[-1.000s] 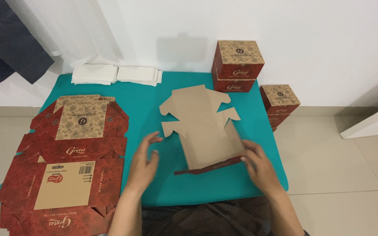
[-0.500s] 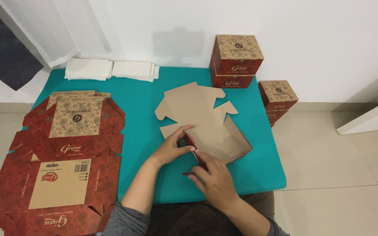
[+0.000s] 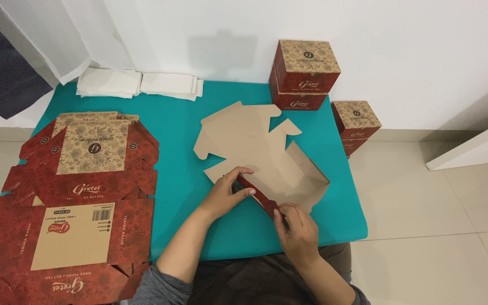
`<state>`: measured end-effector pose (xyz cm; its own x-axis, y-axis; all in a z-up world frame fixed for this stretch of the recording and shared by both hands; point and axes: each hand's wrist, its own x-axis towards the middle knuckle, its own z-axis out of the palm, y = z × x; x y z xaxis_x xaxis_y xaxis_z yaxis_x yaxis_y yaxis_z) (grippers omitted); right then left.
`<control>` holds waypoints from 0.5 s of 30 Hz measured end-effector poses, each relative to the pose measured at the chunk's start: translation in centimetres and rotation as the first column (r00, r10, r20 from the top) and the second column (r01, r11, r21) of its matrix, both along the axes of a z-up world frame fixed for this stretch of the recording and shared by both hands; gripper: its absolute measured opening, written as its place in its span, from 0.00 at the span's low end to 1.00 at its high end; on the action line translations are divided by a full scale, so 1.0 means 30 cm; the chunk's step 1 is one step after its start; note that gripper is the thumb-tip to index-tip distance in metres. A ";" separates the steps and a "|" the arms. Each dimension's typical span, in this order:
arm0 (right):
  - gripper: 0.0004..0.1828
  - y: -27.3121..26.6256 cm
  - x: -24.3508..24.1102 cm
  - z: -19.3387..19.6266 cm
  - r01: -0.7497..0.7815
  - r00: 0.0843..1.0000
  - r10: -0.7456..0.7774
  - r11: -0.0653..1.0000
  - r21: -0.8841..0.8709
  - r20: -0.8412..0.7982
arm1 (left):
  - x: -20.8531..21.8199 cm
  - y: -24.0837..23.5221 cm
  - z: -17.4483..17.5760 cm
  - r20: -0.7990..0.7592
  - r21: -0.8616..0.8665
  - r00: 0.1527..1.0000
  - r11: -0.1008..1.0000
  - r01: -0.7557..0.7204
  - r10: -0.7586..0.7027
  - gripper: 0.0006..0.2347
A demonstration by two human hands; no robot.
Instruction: The person folds a flat cardboard sheet into a box, inserts a white rectangular item, and closes the lid. The person repeats this process with another flat sheet, inserting another white item and closing the box.
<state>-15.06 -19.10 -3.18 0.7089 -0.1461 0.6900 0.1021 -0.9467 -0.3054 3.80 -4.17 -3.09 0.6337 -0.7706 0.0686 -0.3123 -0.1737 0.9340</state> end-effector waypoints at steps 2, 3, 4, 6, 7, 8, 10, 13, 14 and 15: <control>0.05 0.001 0.017 -0.006 0.002 1.000 -0.001 0.999 -0.033 0.005 | 0.000 0.000 -0.010 0.031 -0.019 0.999 1.000 0.007 -0.006 0.20; 0.08 0.000 0.025 -0.008 0.003 1.000 -0.003 0.998 -0.065 0.012 | 0.000 -0.001 -0.014 0.063 -0.038 0.998 0.999 0.015 -0.013 0.21; 0.08 -0.007 0.035 -0.025 0.005 1.000 -0.004 0.998 -0.066 0.013 | -0.006 0.003 -0.006 0.064 -0.039 0.998 0.999 0.017 -0.014 0.21; 0.20 -0.021 0.057 -0.058 0.004 1.000 -0.004 0.975 -0.224 0.002 | -0.016 0.011 0.012 0.032 -0.041 0.999 0.998 0.041 -0.040 0.21; 0.20 -0.008 0.067 -0.023 0.004 1.000 -0.003 0.974 -0.225 0.003 | -0.015 0.010 0.008 0.033 -0.042 0.999 0.998 0.041 -0.039 0.21; 0.17 0.004 0.077 0.012 0.009 1.000 -0.009 0.967 -0.255 0.000 | -0.015 0.010 0.003 0.031 -0.062 0.998 0.997 0.050 -0.048 0.20; 0.15 0.007 0.089 0.035 0.013 1.000 -0.014 0.958 -0.285 -0.002 | -0.015 0.011 0.002 0.029 -0.082 0.998 0.995 0.058 -0.056 0.20; 0.18 -0.015 0.086 -0.005 -0.011 1.000 0.014 0.960 -0.280 0.008 | -0.020 0.012 0.013 0.052 -0.058 0.997 0.997 0.054 -0.051 0.20; 0.22 -0.022 0.082 -0.019 -0.037 0.999 0.040 0.963 -0.269 0.006 | -0.022 0.011 0.017 0.052 -0.045 0.998 0.998 0.041 -0.039 0.21; 0.26 -0.028 0.079 -0.035 -0.062 0.998 0.065 0.964 -0.257 0.003 | -0.024 0.010 0.021 0.051 -0.032 0.998 0.999 0.027 -0.026 0.21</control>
